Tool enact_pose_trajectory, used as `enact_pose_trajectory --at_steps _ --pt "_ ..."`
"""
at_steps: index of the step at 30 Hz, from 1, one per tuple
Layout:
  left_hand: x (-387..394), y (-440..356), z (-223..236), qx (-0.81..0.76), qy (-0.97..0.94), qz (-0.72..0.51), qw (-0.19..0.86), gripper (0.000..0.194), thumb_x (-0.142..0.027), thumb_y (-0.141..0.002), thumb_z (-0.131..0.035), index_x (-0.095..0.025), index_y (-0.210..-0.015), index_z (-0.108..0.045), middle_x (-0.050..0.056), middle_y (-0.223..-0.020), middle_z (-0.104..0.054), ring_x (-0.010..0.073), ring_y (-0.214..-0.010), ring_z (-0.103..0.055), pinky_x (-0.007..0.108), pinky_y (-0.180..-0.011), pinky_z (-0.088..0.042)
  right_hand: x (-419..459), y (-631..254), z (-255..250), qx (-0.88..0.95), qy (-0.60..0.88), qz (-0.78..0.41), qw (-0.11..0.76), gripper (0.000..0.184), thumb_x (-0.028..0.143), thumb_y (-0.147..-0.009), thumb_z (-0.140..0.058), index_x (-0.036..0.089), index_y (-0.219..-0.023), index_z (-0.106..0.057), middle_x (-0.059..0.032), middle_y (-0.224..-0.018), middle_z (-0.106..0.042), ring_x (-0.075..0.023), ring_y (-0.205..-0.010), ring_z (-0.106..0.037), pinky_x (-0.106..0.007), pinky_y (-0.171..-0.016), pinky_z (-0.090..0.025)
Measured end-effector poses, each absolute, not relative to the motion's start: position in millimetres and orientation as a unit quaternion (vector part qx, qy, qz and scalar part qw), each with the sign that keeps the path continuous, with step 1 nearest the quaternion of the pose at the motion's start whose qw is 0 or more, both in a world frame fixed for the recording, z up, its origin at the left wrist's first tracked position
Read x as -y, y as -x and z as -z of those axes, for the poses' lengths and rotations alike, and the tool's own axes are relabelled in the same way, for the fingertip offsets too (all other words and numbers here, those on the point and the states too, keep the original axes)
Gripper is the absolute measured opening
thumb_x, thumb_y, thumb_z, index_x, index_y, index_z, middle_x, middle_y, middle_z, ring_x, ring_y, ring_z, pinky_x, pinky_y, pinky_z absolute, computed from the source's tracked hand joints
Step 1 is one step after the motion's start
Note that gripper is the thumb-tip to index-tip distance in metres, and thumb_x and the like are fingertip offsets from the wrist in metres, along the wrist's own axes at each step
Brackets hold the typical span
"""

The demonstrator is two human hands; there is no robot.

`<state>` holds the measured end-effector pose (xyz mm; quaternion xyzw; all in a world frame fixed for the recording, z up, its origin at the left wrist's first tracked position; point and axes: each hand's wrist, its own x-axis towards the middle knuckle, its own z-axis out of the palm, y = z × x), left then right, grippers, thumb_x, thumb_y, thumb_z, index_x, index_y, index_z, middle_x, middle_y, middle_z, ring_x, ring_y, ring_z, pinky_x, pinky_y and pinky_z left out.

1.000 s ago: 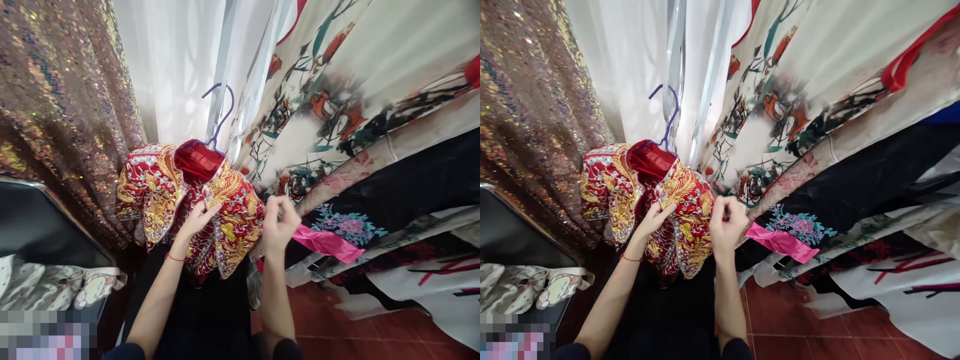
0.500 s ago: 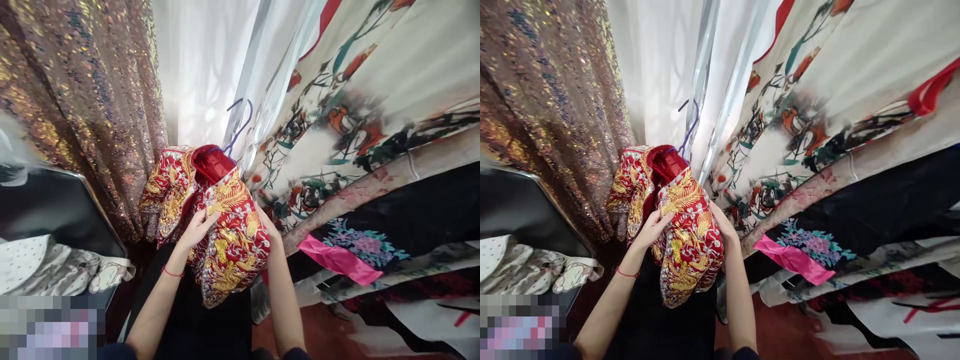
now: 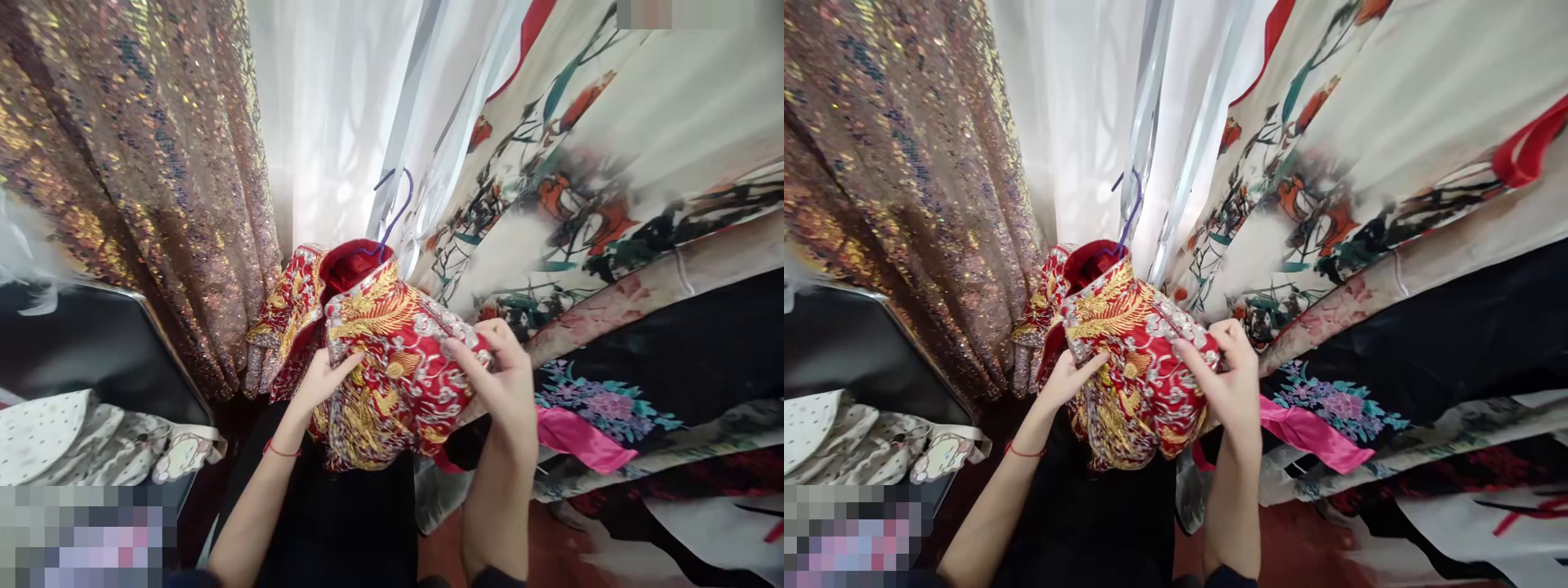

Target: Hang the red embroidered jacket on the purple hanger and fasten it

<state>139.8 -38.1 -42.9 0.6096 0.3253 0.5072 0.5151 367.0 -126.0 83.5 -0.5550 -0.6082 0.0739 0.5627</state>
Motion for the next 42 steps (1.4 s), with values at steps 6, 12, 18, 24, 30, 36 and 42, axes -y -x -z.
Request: enact_pose_trajectory --at_steps 6,12,18,24,30,36,42 --pt "22.8 -148.4 78.0 -0.391 -0.550 -0.556 0.486 0.046 -0.056 -0.080 -0.072 -0.013 -0.095 -0.074 0.011 -0.102 -0.078 0.0263 -0.095 -0.073 0.041 -0.092 -0.058 156.6 -354.1 -31.4 0.638 0.604 -0.138 0.456 0.061 0.050 -0.081 -0.076 0.023 -0.128 -0.048 -0.0093 -0.119 -0.067 -0.0259 -0.106 -0.067 -0.040 -0.092 -0.053" --pt "30.3 -141.3 74.8 -0.372 -0.558 -0.567 0.477 0.048 -0.056 -0.084 -0.068 -0.014 -0.106 -0.074 0.012 -0.113 -0.077 0.0265 -0.104 -0.072 0.042 -0.099 -0.056 170.0 -354.1 6.6 0.562 0.675 -0.045 0.476 0.069 0.052 -0.088 -0.069 0.018 -0.141 -0.039 -0.0179 -0.135 -0.061 -0.0294 -0.120 -0.064 -0.044 -0.099 -0.052" --pt "19.2 -151.3 64.1 -0.331 -0.647 -0.526 0.441 0.042 -0.052 -0.092 -0.062 -0.016 -0.111 -0.074 0.011 -0.120 -0.075 0.0253 -0.115 -0.068 0.040 -0.108 -0.050 136.1 -372.1 14.1 0.519 0.712 0.073 0.467 0.035 0.044 -0.100 -0.042 0.018 -0.113 -0.061 -0.0147 -0.106 -0.073 -0.0267 -0.090 -0.071 -0.038 -0.081 -0.053" --pt "18.6 -171.9 91.8 -0.391 -0.655 -0.542 0.352 0.038 -0.049 -0.095 -0.056 -0.017 -0.104 -0.074 0.012 -0.117 -0.074 0.0261 -0.114 -0.067 0.041 -0.108 -0.048 132.7 -376.2 29.0 0.502 0.746 0.103 0.425 0.040 0.045 -0.101 -0.037 0.017 -0.114 -0.063 -0.0132 -0.092 -0.075 -0.0244 -0.072 -0.068 -0.031 -0.064 -0.043" --pt "40.6 -161.2 67.1 -0.379 -0.616 -0.572 0.387 0.039 -0.048 -0.096 -0.057 -0.016 -0.111 -0.072 0.011 -0.117 -0.074 0.0244 -0.112 -0.068 0.036 -0.105 -0.050 158.5 -381.9 37.2 0.520 0.734 0.216 0.381 0.045 0.046 -0.105 -0.035 0.019 -0.087 -0.066 -0.0044 -0.063 -0.064 -0.0179 -0.055 -0.055 -0.029 -0.056 -0.033" --pt "62.7 -148.9 25.4 -0.354 -0.625 -0.569 0.400 0.044 -0.053 -0.095 -0.057 -0.015 -0.108 -0.074 0.009 -0.105 -0.076 0.0238 -0.100 -0.071 0.034 -0.096 -0.055 189.6 -376.1 19.6 0.524 0.667 0.334 0.411 0.037 0.037 -0.104 -0.043 0.021 -0.078 -0.062 -0.0058 -0.063 -0.061 -0.0172 -0.054 -0.052 -0.031 -0.056 -0.036" --pt "65.5 -140.1 16.4 -0.370 -0.606 -0.616 0.341 0.036 -0.050 -0.094 -0.061 -0.017 -0.102 -0.075 0.006 -0.103 -0.075 0.0226 -0.100 -0.069 0.033 -0.099 -0.052 222.9 -352.9 4.9 0.543 0.583 0.356 0.487 0.023 0.033 -0.098 -0.058 0.023 -0.078 -0.061 -0.0018 -0.059 -0.057 -0.0161 -0.052 -0.051 -0.033 -0.056 -0.037"
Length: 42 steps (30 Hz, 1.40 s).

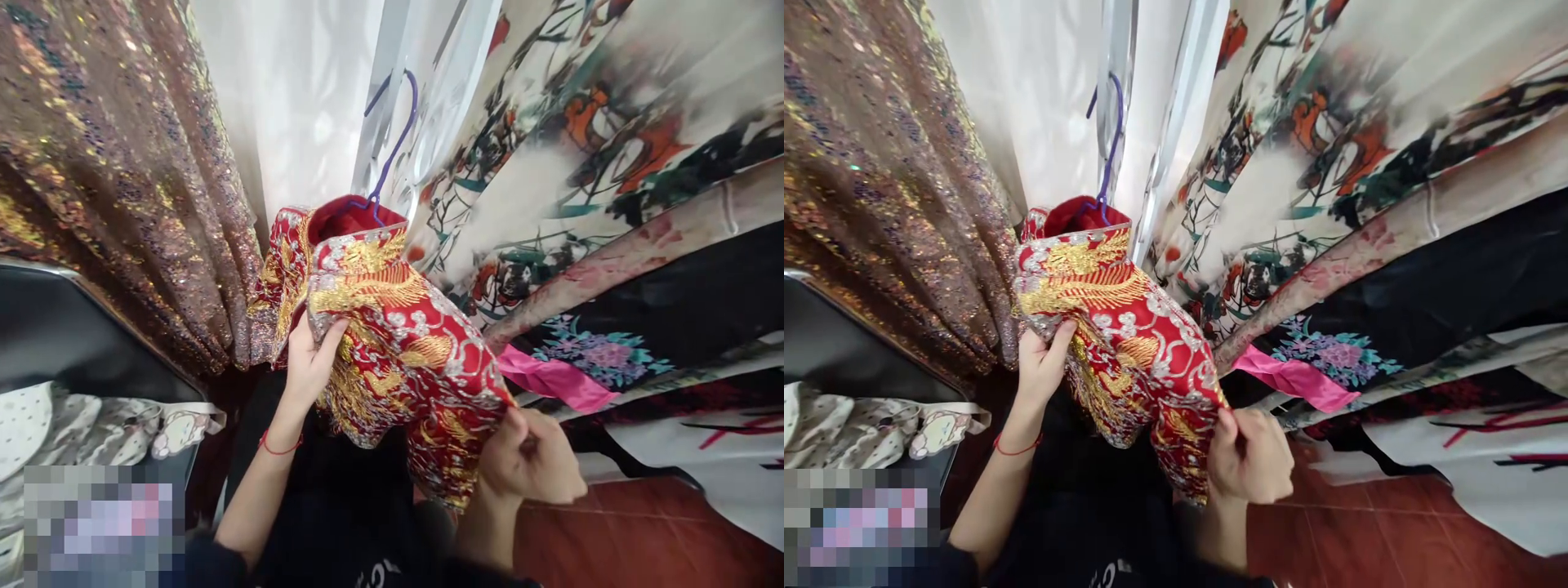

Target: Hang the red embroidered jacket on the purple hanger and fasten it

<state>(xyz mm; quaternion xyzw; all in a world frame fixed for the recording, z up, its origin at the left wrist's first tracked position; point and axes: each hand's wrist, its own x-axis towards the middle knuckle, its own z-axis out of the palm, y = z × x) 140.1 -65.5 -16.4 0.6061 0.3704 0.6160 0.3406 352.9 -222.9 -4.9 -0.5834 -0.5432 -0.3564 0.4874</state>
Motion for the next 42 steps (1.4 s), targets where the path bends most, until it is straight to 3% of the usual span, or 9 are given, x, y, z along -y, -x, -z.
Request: enact_pose_trajectory --at_steps 10,14,17,20,23,26,32,37,42 --pt "9.6 -171.3 102.4 -0.476 -0.561 -0.545 0.402 0.042 -0.055 -0.092 -0.055 -0.014 -0.095 -0.067 0.009 -0.099 -0.075 0.0215 -0.095 -0.068 0.033 -0.095 -0.050 159.0 -360.1 65.3 0.591 0.674 0.270 0.351 0.046 0.034 -0.100 -0.056 0.025 -0.059 -0.037 0.0048 -0.053 -0.038 -0.0124 -0.049 -0.038 -0.029 -0.054 -0.031" --pt "27.8 -153.5 93.8 -0.512 -0.618 -0.505 0.318 0.042 -0.052 -0.093 -0.058 -0.016 -0.115 -0.062 0.013 -0.115 -0.072 0.0264 -0.108 -0.067 0.039 -0.100 -0.049 147.1 -357.7 56.9 0.500 0.728 0.256 0.393 0.028 0.047 -0.094 -0.060 0.019 -0.095 -0.058 -0.0066 -0.084 -0.060 -0.0218 -0.078 -0.060 -0.034 -0.071 -0.047" --pt "51.5 -130.3 92.8 -0.535 -0.649 -0.493 0.222 0.038 -0.047 -0.092 -0.061 -0.019 -0.117 -0.059 0.013 -0.119 -0.069 0.0274 -0.115 -0.064 0.042 -0.104 -0.047 145.0 -344.1 38.3 0.496 0.681 0.312 0.439 0.060 0.049 -0.085 -0.070 0.012 -0.129 -0.050 -0.0235 -0.122 -0.058 -0.0360 -0.118 -0.056 -0.052 -0.095 -0.048" --pt "52.1 -111.8 99.1 -0.608 -0.598 -0.512 0.105 0.041 -0.051 -0.087 -0.067 -0.017 -0.108 -0.057 0.013 -0.110 -0.066 0.0285 -0.106 -0.063 0.041 -0.097 -0.049 132.8 -329.1 16.7 0.537 0.646 0.327 0.433 0.072 0.053 -0.085 -0.070 0.013 -0.139 -0.045 -0.0248 -0.133 -0.056 -0.0379 -0.126 -0.052 -0.056 -0.103 -0.041" --pt "24.9 -97.4 104.0 -0.672 -0.590 -0.445 0.046 0.045 -0.048 -0.078 -0.075 -0.015 -0.101 -0.055 0.018 -0.108 -0.061 0.0336 -0.106 -0.059 0.042 -0.091 -0.048 108.7 -324.4 -1.3 0.564 0.675 0.260 0.397 0.061 0.059 -0.093 -0.057 0.013 -0.134 -0.053 -0.0200 -0.120 -0.066 -0.0330 -0.111 -0.061 -0.051 -0.099 -0.042" --pt "1.0 -87.6 97.4 -0.654 -0.689 -0.305 0.070 0.010 -0.029 -0.085 -0.060 -0.020 -0.083 -0.055 0.012 -0.095 -0.064 0.0293 -0.094 -0.062 0.036 -0.078 -0.045 81.7 -338.9 -13.5 0.571 0.704 0.188 0.378 0.057 0.067 -0.096 -0.045 0.015 -0.107 -0.066 -0.0130 -0.090 -0.070 -0.0265 -0.086 -0.063 -0.040 -0.083 -0.045" --pt "48.7 -114.2 68.3 -0.554 -0.807 -0.174 0.108 0.017 -0.025 -0.082 -0.058 -0.021 -0.065 -0.055 0.007 -0.072 -0.066 0.0232 -0.072 -0.064 0.031 -0.063 -0.036 46.6 -402.1 -27.5 0.550 0.700 0.224 0.396 0.066 0.084 -0.083 -0.049 0.020 -0.081 -0.063 -0.0051 -0.069 -0.060 -0.0208 -0.070 -0.056 -0.032 -0.071 -0.044" --pt "95.8 -172.0 74.5 -0.499 -0.821 -0.217 0.175 0.015 -0.023 -0.086 -0.055 -0.021 -0.072 -0.061 0.006 -0.073 -0.068 0.0218 -0.069 -0.065 0.031 -0.062 -0.037 36.6 -413.8 -24.5 0.559 0.667 0.281 0.405 0.077 0.084 -0.086 -0.042 0.013 -0.105 -0.064 -0.0155 -0.098 -0.063 -0.0301 -0.096 -0.059 -0.050 -0.093 -0.045" --pt "65.4 -193.8 96.1 -0.537 -0.787 -0.238 0.187 0.011 -0.022 -0.089 -0.055 -0.019 -0.081 -0.061 0.006 -0.075 -0.067 0.0211 -0.067 -0.062 0.030 -0.062 -0.035 17.5 -373.9 -7.5 0.573 0.683 0.255 0.374 0.085 0.082 -0.086 -0.042 0.012 -0.132 -0.055 -0.0232 -0.128 -0.054 -0.0416 -0.129 -0.043 -0.071 -0.111 -0.022"
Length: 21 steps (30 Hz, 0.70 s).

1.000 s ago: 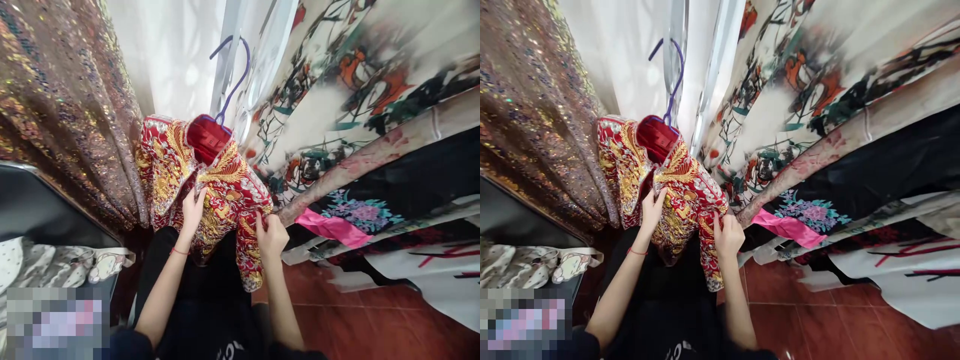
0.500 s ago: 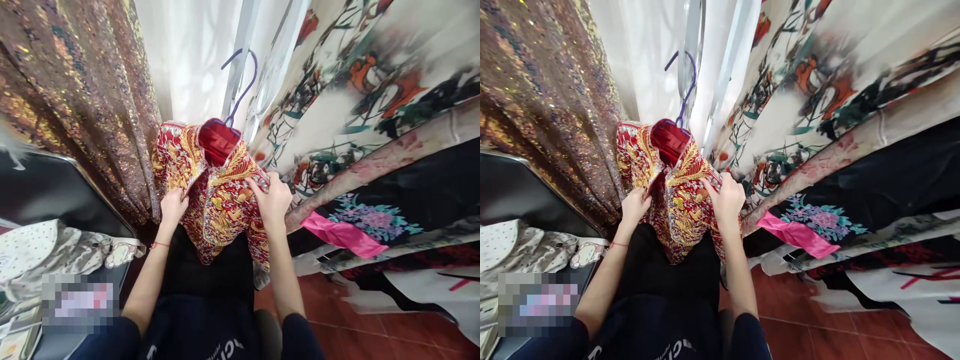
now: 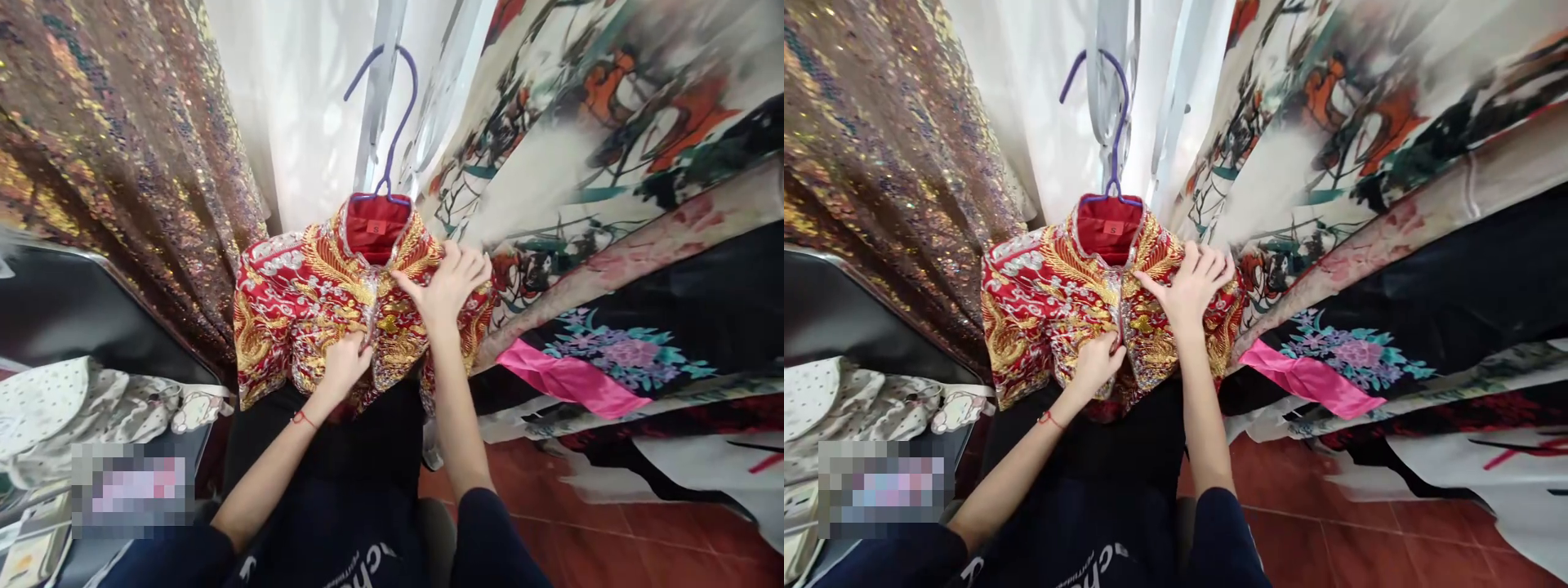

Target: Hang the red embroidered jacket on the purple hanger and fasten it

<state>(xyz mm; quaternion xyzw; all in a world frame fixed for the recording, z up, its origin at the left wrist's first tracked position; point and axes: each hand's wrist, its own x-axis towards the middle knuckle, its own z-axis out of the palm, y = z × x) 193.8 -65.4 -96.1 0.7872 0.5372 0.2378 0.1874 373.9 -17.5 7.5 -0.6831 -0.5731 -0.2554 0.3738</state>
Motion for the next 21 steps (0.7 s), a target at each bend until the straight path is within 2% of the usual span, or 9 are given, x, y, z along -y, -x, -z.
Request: enact_pose_trajectory --at_steps 2,5,8,10,12,14,16,19,21 --pt "46.8 -190.4 103.1 -0.545 -0.780 -0.247 0.184 0.011 -0.023 -0.091 -0.053 -0.019 -0.083 -0.060 0.006 -0.077 -0.066 0.0211 -0.069 -0.062 0.030 -0.063 -0.035 8.5 -358.9 -1.9 0.560 0.707 0.234 0.363 0.092 0.079 -0.088 -0.041 0.006 -0.143 -0.045 -0.0292 -0.143 -0.043 -0.0456 -0.142 -0.030 -0.074 -0.113 -0.018" --pt "30.1 -178.1 113.3 -0.547 -0.772 -0.267 0.181 0.009 -0.023 -0.090 -0.054 -0.020 -0.083 -0.057 0.004 -0.080 -0.065 0.0191 -0.072 -0.060 0.028 -0.067 -0.036 9.6 -340.6 9.5 0.545 0.729 0.227 0.345 0.098 0.073 -0.091 -0.042 -0.001 -0.153 -0.028 -0.0338 -0.159 -0.022 -0.0466 -0.153 -0.010 -0.072 -0.115 -0.018" --pt "30.8 -161.6 128.6 -0.552 -0.758 -0.296 0.181 0.012 -0.027 -0.090 -0.058 -0.021 -0.081 -0.052 0.001 -0.081 -0.062 0.0152 -0.073 -0.058 0.025 -0.070 -0.037 31.5 -320.2 38.6 0.548 0.724 0.239 0.343 0.097 0.070 -0.092 -0.043 -0.002 -0.154 -0.025 -0.0355 -0.161 -0.016 -0.0454 -0.155 -0.006 -0.069 -0.115 -0.021" --pt "36.4 -151.1 143.1 -0.576 -0.733 -0.316 0.176 0.021 -0.032 -0.090 -0.059 -0.021 -0.077 -0.047 -0.001 -0.075 -0.056 0.0136 -0.069 -0.054 0.024 -0.068 -0.036 49.2 -304.7 70.1 0.556 0.710 0.240 0.360 0.095 0.072 -0.088 -0.048 0.000 -0.148 -0.034 -0.0365 -0.158 -0.021 -0.0455 -0.153 -0.012 -0.068 -0.113 -0.025" --pt "41.6 -142.5 159.0 -0.612 -0.699 -0.330 0.167 0.028 -0.034 -0.089 -0.061 -0.022 -0.072 -0.042 -0.003 -0.067 -0.049 0.0132 -0.064 -0.049 0.024 -0.065 -0.032 63.0 -290.1 104.7 0.546 0.703 0.235 0.390 0.082 0.073 -0.084 -0.055 0.007 -0.133 -0.051 -0.0341 -0.148 -0.037 -0.0460 -0.147 -0.023 -0.067 -0.109 -0.029" --pt "44.1 -135.3 173.1 -0.641 -0.671 -0.336 0.161 0.032 -0.035 -0.087 -0.063 -0.022 -0.070 -0.039 -0.003 -0.065 -0.045 0.0132 -0.063 -0.047 0.025 -0.063 -0.028 70.6 -279.2 133.4 0.515 0.714 0.235 0.412 0.062 0.070 -0.085 -0.058 0.014 -0.110 -0.062 -0.0282 -0.127 -0.056 -0.0422 -0.131 -0.044 -0.063 -0.104 -0.033" --pt "44.7 -129.0 183.6 -0.654 -0.659 -0.333 0.165 0.034 -0.034 -0.084 -0.066 -0.022 -0.069 -0.038 -0.003 -0.065 -0.046 0.0133 -0.062 -0.046 0.025 -0.062 -0.025 72.5 -273.1 149.8 0.523 0.726 0.212 0.393 0.044 0.061 -0.092 -0.055 0.018 -0.090 -0.063 -0.0175 -0.099 -0.066 -0.0317 -0.104 -0.058 -0.052 -0.096 -0.038" --pt "46.7 -121.5 193.0 -0.654 -0.657 -0.326 0.184 0.035 -0.027 -0.081 -0.066 -0.021 -0.065 -0.036 -0.003 -0.060 -0.045 0.0131 -0.058 -0.043 0.025 -0.061 -0.022 68.0 -270.7 151.4 0.573 0.742 0.147 0.315 0.039 0.048 -0.097 -0.050 0.020 -0.072 -0.061 -0.0049 -0.069 -0.063 -0.0194 -0.073 -0.059 -0.038 -0.084 -0.038" --pt "51.5 -119.5 197.0 -0.647 -0.659 -0.329 0.196 0.034 -0.024 -0.081 -0.063 -0.021 -0.063 -0.034 -0.003 -0.058 -0.044 0.0129 -0.057 -0.042 0.025 -0.061 -0.023 61.9 -270.0 143.6 0.573 0.764 0.101 0.280 0.038 0.047 -0.095 -0.052 0.019 -0.072 -0.062 -0.0046 -0.066 -0.064 -0.0180 -0.066 -0.058 -0.035 -0.079 -0.036"
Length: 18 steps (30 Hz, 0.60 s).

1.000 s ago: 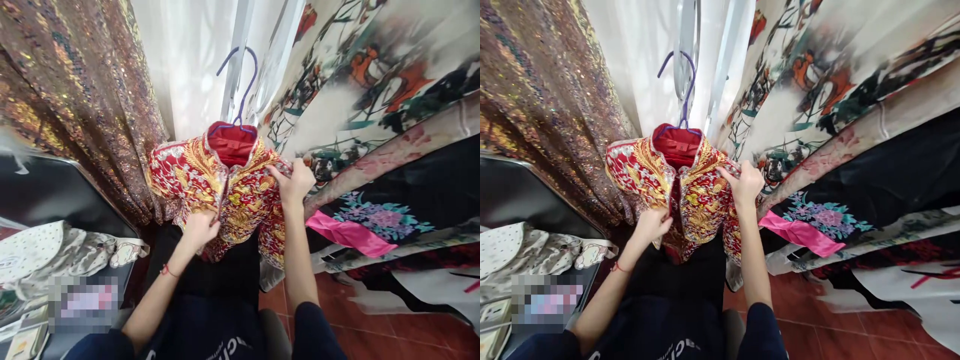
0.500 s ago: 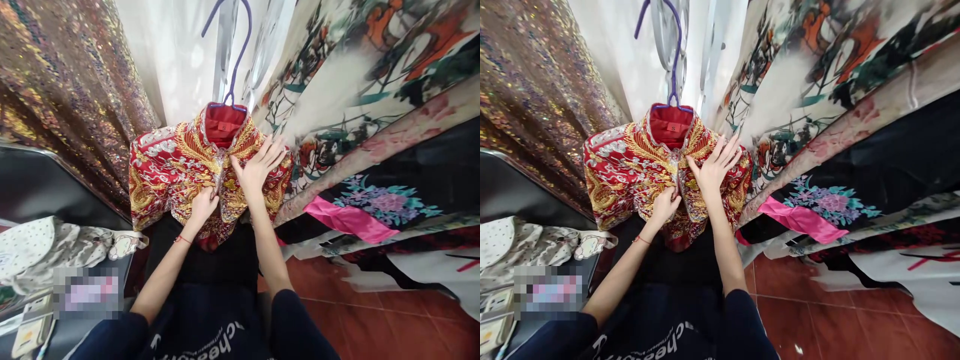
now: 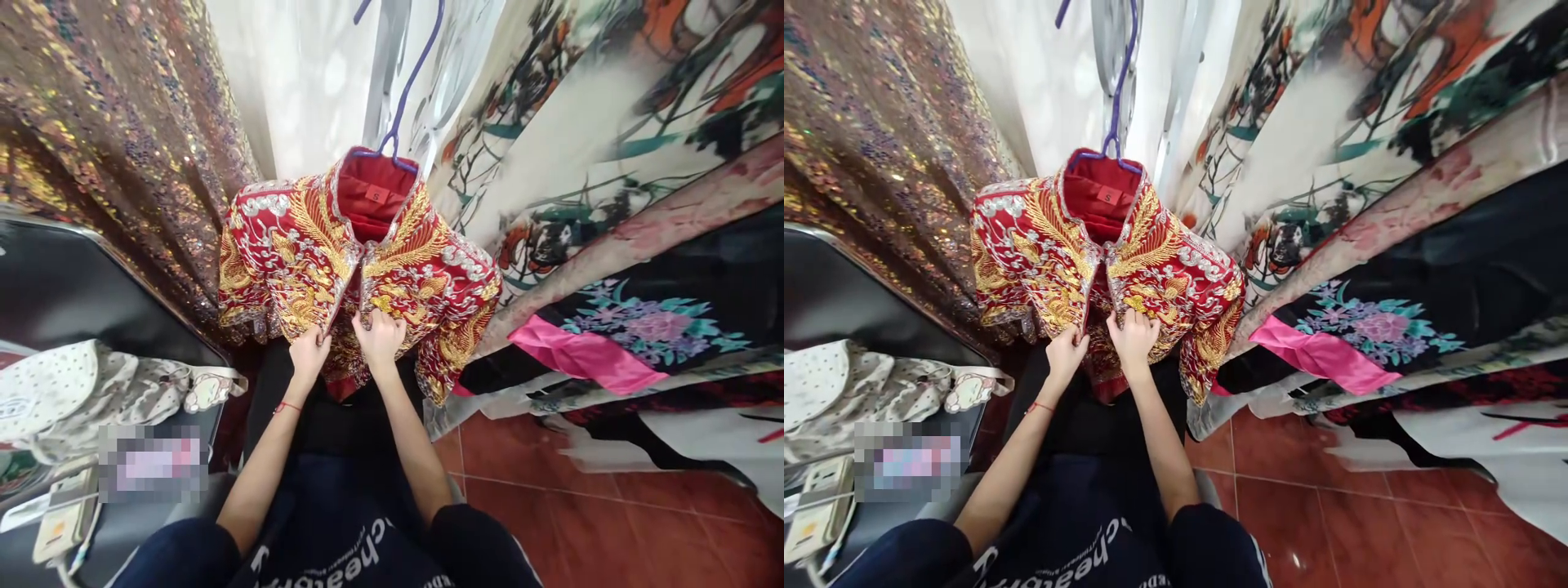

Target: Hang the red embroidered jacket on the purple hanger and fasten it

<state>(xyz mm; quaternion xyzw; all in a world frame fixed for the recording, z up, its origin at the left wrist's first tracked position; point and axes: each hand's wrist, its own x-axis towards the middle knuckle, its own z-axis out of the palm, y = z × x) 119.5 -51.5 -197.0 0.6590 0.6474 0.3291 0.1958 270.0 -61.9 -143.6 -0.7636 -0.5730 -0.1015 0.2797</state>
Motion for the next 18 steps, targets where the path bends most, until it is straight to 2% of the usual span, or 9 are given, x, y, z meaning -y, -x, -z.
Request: enact_pose_trajectory --at_steps 2,5,7,9,11,13,15,18 --pt "59.0 -121.0 199.9 -0.638 -0.661 -0.338 0.206 0.034 -0.023 -0.082 -0.060 -0.021 -0.063 -0.033 -0.003 -0.058 -0.042 0.0126 -0.057 -0.042 0.025 -0.062 -0.025 54.7 -268.5 134.5 0.564 0.778 0.045 0.272 0.035 0.044 -0.094 -0.053 0.017 -0.077 -0.065 -0.0091 -0.074 -0.069 -0.0193 -0.068 -0.060 -0.034 -0.078 -0.036" --pt "72.6 -131.2 199.7 -0.617 -0.667 -0.348 0.228 0.033 -0.021 -0.082 -0.058 -0.022 -0.063 -0.031 -0.004 -0.057 -0.039 0.0118 -0.055 -0.039 0.024 -0.062 -0.026 45.6 -267.9 121.4 0.575 0.768 -0.023 0.282 0.027 0.030 -0.096 -0.049 0.014 -0.082 -0.066 -0.0139 -0.081 -0.072 -0.0201 -0.069 -0.062 -0.032 -0.073 -0.036" --pt "81.2 -142.8 195.3 -0.595 -0.678 -0.351 0.251 0.032 -0.020 -0.080 -0.058 -0.022 -0.062 -0.032 -0.004 -0.058 -0.039 0.0114 -0.055 -0.039 0.024 -0.062 -0.027 44.0 -271.0 111.4 0.605 0.740 -0.050 0.290 0.023 0.026 -0.095 -0.050 0.015 -0.081 -0.065 -0.0113 -0.079 -0.071 -0.0189 -0.068 -0.062 -0.030 -0.070 -0.036" --pt "89.0 -157.2 188.4 -0.568 -0.690 -0.355 0.275 0.031 -0.020 -0.080 -0.058 -0.022 -0.062 -0.034 -0.004 -0.058 -0.041 0.0112 -0.055 -0.040 0.024 -0.062 -0.029 47.1 -276.7 99.7 0.642 0.702 -0.081 0.296 0.021 0.030 -0.094 -0.054 0.018 -0.079 -0.063 -0.0055 -0.075 -0.070 -0.0167 -0.067 -0.061 -0.027 -0.067 -0.038" --pt "95.8 -173.1 181.5 -0.545 -0.695 -0.361 0.298 0.029 -0.021 -0.080 -0.059 -0.021 -0.062 -0.036 -0.004 -0.059 -0.043 0.0111 -0.055 -0.041 0.024 -0.063 -0.031 52.9 -282.4 88.7 0.671 0.653 -0.122 0.330 0.025 0.032 -0.097 -0.048 0.020 -0.078 -0.060 -0.0011 -0.073 -0.066 -0.0147 -0.068 -0.060 -0.024 -0.066 -0.040" --pt "101.1 -187.8 177.6 -0.531 -0.694 -0.367 0.320 0.028 -0.022 -0.081 -0.059 -0.021 -0.062 -0.039 -0.004 -0.059 -0.045 0.0112 -0.055 -0.042 0.024 -0.063 -0.033 57.4 -286.0 83.0 0.679 0.580 -0.192 0.408 0.031 0.032 -0.100 -0.038 0.021 -0.080 -0.059 0.0002 -0.073 -0.064 -0.0144 -0.070 -0.058 -0.023 -0.068 -0.043" --pt "102.6 -198.3 178.5 -0.527 -0.687 -0.368 0.339 0.026 -0.021 -0.080 -0.061 -0.021 -0.062 -0.041 -0.003 -0.059 -0.047 0.0117 -0.056 -0.044 0.025 -0.063 -0.033 56.5 -287.8 85.8 0.672 0.504 -0.271 0.470 0.032 0.034 -0.099 -0.037 0.021 -0.079 -0.059 0.0002 -0.073 -0.062 -0.0154 -0.070 -0.055 -0.026 -0.069 -0.045" --pt "93.7 -201.7 187.4 -0.543 -0.663 -0.368 0.361 0.022 -0.018 -0.080 -0.060 -0.021 -0.064 -0.045 -0.003 -0.059 -0.046 0.0128 -0.055 -0.043 0.026 -0.062 -0.029 44.1 -291.5 104.2 0.669 0.476 -0.325 0.470 0.027 0.036 -0.092 -0.049 0.021 -0.073 -0.059 -0.0001 -0.071 -0.061 -0.0165 -0.068 -0.054 -0.029 -0.071 -0.046"
